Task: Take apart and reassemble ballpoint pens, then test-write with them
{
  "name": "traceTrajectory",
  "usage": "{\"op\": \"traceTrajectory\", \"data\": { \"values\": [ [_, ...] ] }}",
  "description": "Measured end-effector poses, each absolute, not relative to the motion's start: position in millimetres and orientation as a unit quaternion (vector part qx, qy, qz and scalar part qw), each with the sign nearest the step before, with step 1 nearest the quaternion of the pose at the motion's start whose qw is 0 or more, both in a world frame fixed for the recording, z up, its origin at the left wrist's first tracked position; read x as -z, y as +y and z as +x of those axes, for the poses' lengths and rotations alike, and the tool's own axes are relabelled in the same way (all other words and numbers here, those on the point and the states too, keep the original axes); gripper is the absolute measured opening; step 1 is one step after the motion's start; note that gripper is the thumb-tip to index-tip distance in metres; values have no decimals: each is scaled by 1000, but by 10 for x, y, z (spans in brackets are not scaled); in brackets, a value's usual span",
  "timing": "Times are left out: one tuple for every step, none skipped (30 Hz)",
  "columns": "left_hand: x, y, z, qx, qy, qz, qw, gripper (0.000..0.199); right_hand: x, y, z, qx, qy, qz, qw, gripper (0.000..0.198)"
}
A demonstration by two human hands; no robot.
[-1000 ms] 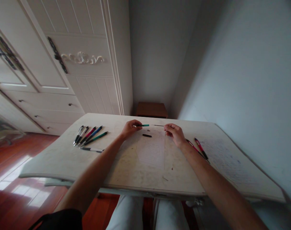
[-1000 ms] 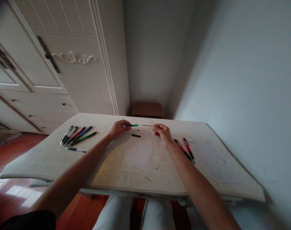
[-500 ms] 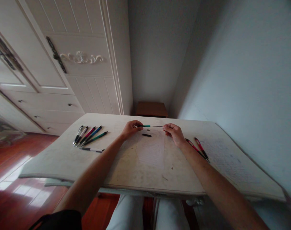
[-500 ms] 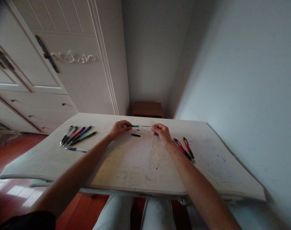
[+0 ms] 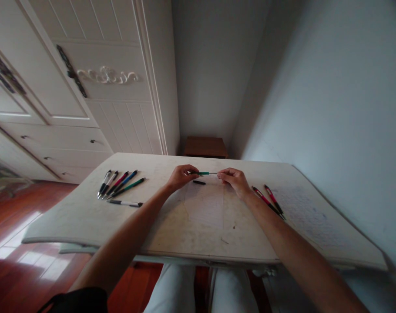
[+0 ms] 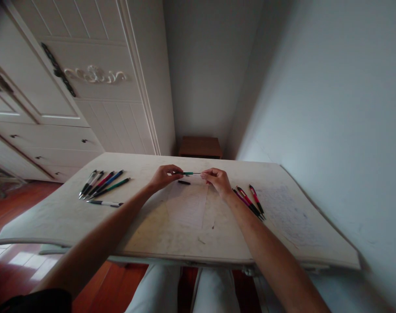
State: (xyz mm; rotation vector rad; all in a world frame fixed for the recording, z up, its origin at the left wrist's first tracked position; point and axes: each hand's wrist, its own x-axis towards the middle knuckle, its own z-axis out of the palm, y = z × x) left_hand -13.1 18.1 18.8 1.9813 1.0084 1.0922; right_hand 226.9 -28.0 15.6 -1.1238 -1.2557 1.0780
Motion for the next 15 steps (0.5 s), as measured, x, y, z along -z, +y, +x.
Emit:
{"op": "traceTrajectory", "data": {
  "values": [
    [-193, 179, -136, -417, 386, 756, 325, 18, -160, -283, 2269, -451, -532, -472, 539, 27],
    [-198, 177, -141, -417, 388, 755, 324, 18, -164, -287, 2268, -448, -535, -472, 538, 26],
    [-202, 174, -145, -416, 390, 755, 323, 19, -167, -289, 2266, -446, -538, -471, 537, 26],
    [-205, 170, -148, -415, 392, 755, 323, 19, -169, -291, 2265, -444, -540, -471, 537, 27],
    [-207, 166, -150, -412, 393, 756, 323, 20, -169, -292, 2265, -443, -541, -471, 538, 27],
    [-210, 162, -151, -410, 392, 757, 323, 20, -169, -292, 2266, -442, -541, -472, 539, 28],
    [-212, 159, -151, -409, 391, 759, 322, 20, -167, -291, 2268, -441, -540, -472, 539, 28],
    [-214, 157, -151, -408, 390, 760, 322, 19, -165, -290, 2271, -442, -538, -474, 539, 28],
    [-215, 156, -151, -408, 388, 761, 323, 19, -163, -288, 2274, -444, -536, -474, 539, 29],
    [-215, 156, -150, -408, 388, 761, 324, 19, -160, -287, 2277, -447, -533, -474, 540, 29],
    [-215, 158, -149, -408, 387, 760, 325, 19, -157, -286, 2279, -452, -530, -473, 540, 28],
    [-213, 159, -147, -410, 387, 758, 327, 20, -156, -285, 2278, -457, -528, -472, 539, 28],
    [-209, 160, -143, -412, 387, 756, 330, 21, -155, -286, 2276, -462, -526, -470, 537, 27],
    [-204, 161, -138, -415, 386, 753, 333, 22, -154, -287, 2271, -467, -525, -469, 535, 26],
    [-197, 161, -131, -418, 385, 752, 334, 22, -154, -288, 2265, -473, -524, -467, 533, 26]
  ]
}}
